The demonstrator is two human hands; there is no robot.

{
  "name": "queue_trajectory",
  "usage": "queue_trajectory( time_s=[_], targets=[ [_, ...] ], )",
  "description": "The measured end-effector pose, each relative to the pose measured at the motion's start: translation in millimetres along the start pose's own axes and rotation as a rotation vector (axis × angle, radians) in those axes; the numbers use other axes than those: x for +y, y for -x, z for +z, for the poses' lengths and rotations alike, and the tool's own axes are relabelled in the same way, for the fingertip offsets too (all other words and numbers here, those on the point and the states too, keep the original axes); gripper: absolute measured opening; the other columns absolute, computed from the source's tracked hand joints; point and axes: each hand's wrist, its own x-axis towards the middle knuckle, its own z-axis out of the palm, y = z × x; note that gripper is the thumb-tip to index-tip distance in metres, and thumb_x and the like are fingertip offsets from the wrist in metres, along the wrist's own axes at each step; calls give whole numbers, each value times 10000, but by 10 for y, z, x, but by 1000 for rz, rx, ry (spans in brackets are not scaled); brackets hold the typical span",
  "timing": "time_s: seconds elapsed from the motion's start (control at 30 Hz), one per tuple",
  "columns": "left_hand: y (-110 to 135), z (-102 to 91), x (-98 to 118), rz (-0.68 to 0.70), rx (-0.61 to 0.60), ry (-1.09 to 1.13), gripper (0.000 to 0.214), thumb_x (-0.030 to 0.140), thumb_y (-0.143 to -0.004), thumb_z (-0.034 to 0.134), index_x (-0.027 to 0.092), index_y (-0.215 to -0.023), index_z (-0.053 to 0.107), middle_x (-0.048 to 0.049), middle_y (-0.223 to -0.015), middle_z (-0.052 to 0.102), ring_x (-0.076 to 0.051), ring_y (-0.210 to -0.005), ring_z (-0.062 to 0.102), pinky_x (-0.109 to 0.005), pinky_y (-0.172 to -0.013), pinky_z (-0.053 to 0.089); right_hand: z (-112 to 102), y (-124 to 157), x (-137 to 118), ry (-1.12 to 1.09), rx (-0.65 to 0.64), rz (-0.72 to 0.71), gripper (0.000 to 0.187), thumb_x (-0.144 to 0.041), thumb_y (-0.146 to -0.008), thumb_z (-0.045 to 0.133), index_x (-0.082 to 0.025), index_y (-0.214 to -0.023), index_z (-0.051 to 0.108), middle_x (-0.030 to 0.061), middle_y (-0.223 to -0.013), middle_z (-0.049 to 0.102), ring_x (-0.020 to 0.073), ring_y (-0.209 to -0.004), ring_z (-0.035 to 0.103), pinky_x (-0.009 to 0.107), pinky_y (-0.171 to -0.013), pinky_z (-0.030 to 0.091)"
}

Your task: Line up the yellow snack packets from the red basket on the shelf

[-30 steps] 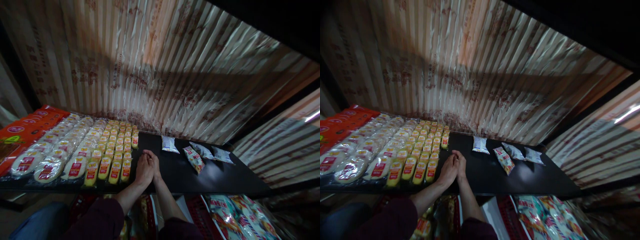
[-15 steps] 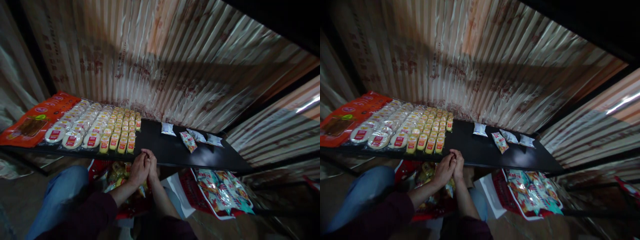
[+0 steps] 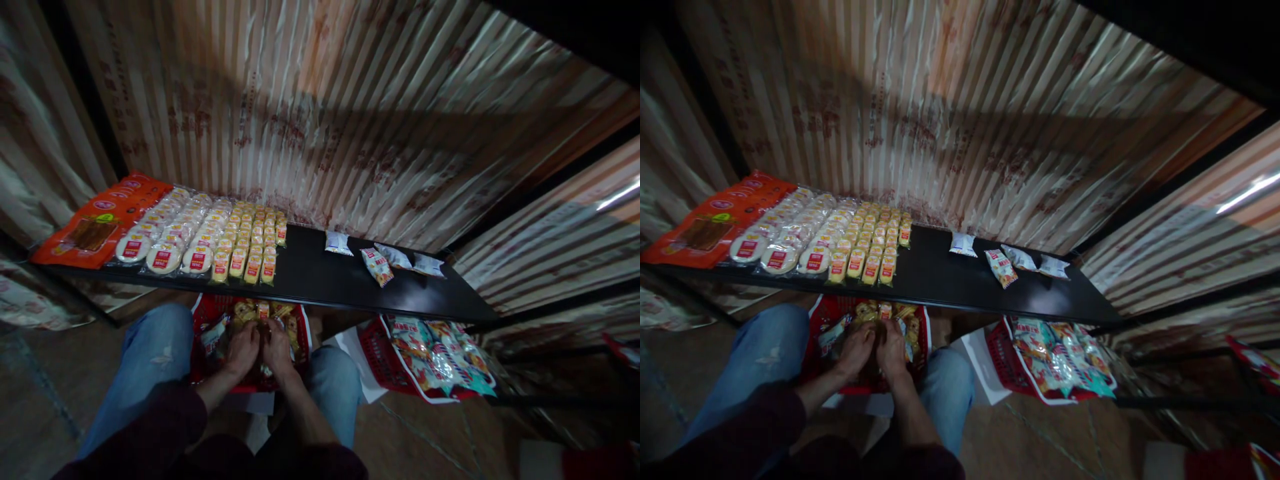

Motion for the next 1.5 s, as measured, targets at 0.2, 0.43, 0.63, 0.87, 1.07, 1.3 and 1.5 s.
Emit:
queue_trajectory(
  time_s=[0.2, 0.43, 0.63, 0.87, 1.07, 1.3, 1.5],
  targets=[
    [-307, -89, -244, -15, 88, -149, 416, 71, -795, 404, 98, -1176, 567, -132, -1298, 565, -181, -1229, 500, -290, -1059, 357, 112, -152, 34, 32, -66, -52, 558, 26, -678, 419, -161, -1162, 626, 101, -1147, 656, 204, -1100, 603, 362, -990, 457],
    [-620, -48, -296, 36, 26, -326, 522, 46, -738, 416, 163, -1227, 556, -94, -1348, 525, -195, -1303, 408, -327, -1107, 253, 294, -289, 122, 31, -111, -39, 600, 35, -661, 427, -164, -1190, 626, 111, -1195, 648, 216, -1146, 589, 376, -1014, 446],
    [-662, -3, -343, 54, -111, -394, 577, 153, -751, 444, 143, -1327, 469, -125, -1444, 408, -248, -1377, 285, -376, -1118, 195, 328, -325, 179, -16, -93, 29, 538, -2, -714, 406, -164, -1173, 635, 106, -1195, 649, 205, -1143, 592, 384, -1027, 433],
    [-628, -34, -317, 147, -127, -441, 531, 187, -784, 423, 138, -1306, 509, -142, -1391, 462, -271, -1274, 397, -383, -1072, 266, 260, -347, 149, -56, -130, 95, 494, -56, -747, 406, -140, -1181, 628, 114, -1211, 642, 205, -1148, 593, 380, -1036, 422],
    [-604, -9, -309, 194, -37, -436, 444, 138, -810, 380, 190, -1173, 630, -106, -1294, 575, -261, -1201, 471, -402, -1046, 307, 260, -289, 192, -148, -68, 88, 440, -116, -779, 401, -168, -1130, 662, 103, -1168, 671, 221, -1116, 617, 404, -1004, 452],
    [-530, -50, -294, 321, -42, -495, 439, 70, -799, 389, 178, -1152, 628, -104, -1232, 609, -231, -1171, 506, -388, -1026, 346, 138, -223, 108, -323, -31, 82, 308, -240, -810, 465, -205, -1006, 701, 72, -982, 731, 216, -965, 674, 369, -926, 495],
    [-429, -149, -281, 412, 7, -483, 390, 78, -815, 411, 200, -1095, 655, -97, -1185, 634, -224, -1135, 521, -380, -1000, 363, 152, -85, 59, -367, 82, 159, 334, -229, -774, 471, -201, -1024, 691, 70, -1008, 723, 221, -983, 663, 374, -935, 484]
  ],
)
